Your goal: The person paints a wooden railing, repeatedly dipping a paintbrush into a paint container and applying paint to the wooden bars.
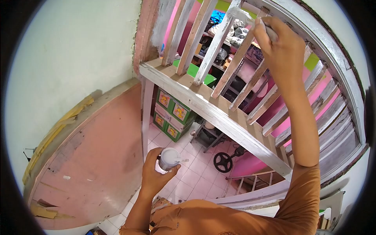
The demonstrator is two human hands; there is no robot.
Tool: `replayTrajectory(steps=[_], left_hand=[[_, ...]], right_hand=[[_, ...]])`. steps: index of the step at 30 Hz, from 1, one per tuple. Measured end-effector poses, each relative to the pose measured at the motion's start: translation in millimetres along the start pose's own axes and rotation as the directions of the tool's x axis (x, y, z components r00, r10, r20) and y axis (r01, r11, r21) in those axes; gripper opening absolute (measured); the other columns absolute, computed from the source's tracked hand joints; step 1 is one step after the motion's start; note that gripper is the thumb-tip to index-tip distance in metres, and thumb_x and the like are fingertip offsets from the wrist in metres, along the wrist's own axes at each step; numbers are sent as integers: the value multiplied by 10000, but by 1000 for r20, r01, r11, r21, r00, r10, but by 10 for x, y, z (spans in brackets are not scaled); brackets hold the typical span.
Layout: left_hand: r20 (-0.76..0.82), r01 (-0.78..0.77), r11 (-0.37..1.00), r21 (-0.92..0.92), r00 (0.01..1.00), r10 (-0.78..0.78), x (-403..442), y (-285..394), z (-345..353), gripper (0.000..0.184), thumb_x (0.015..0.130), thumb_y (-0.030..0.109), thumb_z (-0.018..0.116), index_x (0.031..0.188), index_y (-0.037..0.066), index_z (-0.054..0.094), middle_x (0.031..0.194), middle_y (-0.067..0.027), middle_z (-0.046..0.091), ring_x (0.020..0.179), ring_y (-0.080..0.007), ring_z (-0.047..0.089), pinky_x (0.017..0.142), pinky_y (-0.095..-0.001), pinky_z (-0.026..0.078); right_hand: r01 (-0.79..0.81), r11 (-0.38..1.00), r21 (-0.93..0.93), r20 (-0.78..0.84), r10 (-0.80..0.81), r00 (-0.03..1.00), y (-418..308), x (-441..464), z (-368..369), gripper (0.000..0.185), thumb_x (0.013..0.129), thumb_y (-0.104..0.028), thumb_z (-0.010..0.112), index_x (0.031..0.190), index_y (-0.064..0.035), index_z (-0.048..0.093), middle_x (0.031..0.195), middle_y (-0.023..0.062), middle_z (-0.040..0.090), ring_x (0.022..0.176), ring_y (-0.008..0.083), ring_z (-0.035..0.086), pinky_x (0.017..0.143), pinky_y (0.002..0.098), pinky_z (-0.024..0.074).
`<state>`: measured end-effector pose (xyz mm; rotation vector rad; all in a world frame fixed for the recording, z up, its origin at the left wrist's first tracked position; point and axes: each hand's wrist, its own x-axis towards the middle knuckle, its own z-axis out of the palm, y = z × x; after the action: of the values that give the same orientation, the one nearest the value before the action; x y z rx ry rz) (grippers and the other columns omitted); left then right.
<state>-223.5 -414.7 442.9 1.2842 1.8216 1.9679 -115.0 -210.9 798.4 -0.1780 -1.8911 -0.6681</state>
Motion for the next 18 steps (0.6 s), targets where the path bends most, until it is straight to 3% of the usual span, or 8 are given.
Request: replayTrajectory(steps=[4, 6, 7, 9, 13, 15, 16, 18], left_hand=[[0, -7, 1000, 21, 1000, 7, 10, 57, -11, 597, 711, 147, 910, 1219, 32, 617, 1149, -118, 633, 1084, -260, 620, 966, -387, 520], [-6, -11, 1000, 10, 1000, 11, 7, 40, -6, 597, 710, 147, 910, 1219, 34, 618, 1144, -118, 633, 1078, -261, 624, 962, -386, 523], [-8, -15, 1000, 4, 1000, 15, 2, 30, -14, 598, 709, 148, 911, 1219, 36, 619, 1139, -117, 634, 1072, -261, 628, 957, -385, 525], [-11, -18, 1000, 10, 1000, 18, -3, 3, -14, 595, 709, 146, 910, 1216, 37, 620, 1138, -117, 636, 1065, -259, 633, 952, -383, 527], [-10, -19, 1000, 11, 1000, 20, -5, -5, -14, 589, 705, 137, 909, 1209, 35, 621, 1140, -117, 642, 1055, -255, 645, 937, -377, 532], [-14, -21, 1000, 6, 1000, 21, -4, -4, -22, 588, 707, 133, 908, 1210, 35, 621, 1138, -114, 643, 1057, -252, 644, 941, -376, 528], [-15, -20, 1000, 6, 1000, 20, -9, -4, -28, 587, 708, 129, 907, 1212, 35, 620, 1136, -112, 643, 1060, -248, 643, 945, -375, 524], [-29, -32, 999, 2, 999, 32, -18, -40, -23, 587, 710, 125, 906, 1215, 35, 620, 1131, -109, 642, 1056, -244, 641, 948, -373, 520]], right_hand=[[79, 996, -46, 113, -74, 991, -28, -57, 59, 249, 943, -269, 718, 953, -21, 736, 786, 209, 708, 728, 388, 698, 698, 467, 556], [-95, 988, 122, 207, 68, 976, -114, -90, 17, 242, 944, -257, 711, 950, -16, 738, 806, 217, 716, 718, 393, 699, 692, 465, 557], [-93, 988, 124, 207, 65, 976, -80, -36, 32, 242, 944, -257, 711, 950, -16, 738, 806, 217, 716, 718, 393, 699, 692, 465, 557], [103, 995, 3, -93, -102, 990, 50, 106, 79, 228, 947, -242, 704, 967, -18, 743, 794, 222, 711, 700, 393, 693, 675, 456, 552], [77, 996, -34, -38, -79, 996, 76, 95, 95, 227, 948, -246, 705, 988, -28, 754, 775, 216, 710, 685, 384, 692, 664, 435, 557], [-34, 998, 53, 112, 28, 993, 12, 29, 51, 238, 949, -263, 709, 1005, -36, 758, 745, 215, 695, 673, 377, 688, 645, 432, 550], [-32, 998, 55, 113, 26, 993, 30, 84, 49, 238, 949, -263, 709, 1005, -36, 758, 745, 215, 695, 673, 377, 688, 645, 432, 550], [28, 999, -26, -120, -31, 992, 116, 235, 46, 253, 954, -275, 709, 1027, -38, 757, 731, 218, 690, 671, 379, 686, 641, 443, 544]])
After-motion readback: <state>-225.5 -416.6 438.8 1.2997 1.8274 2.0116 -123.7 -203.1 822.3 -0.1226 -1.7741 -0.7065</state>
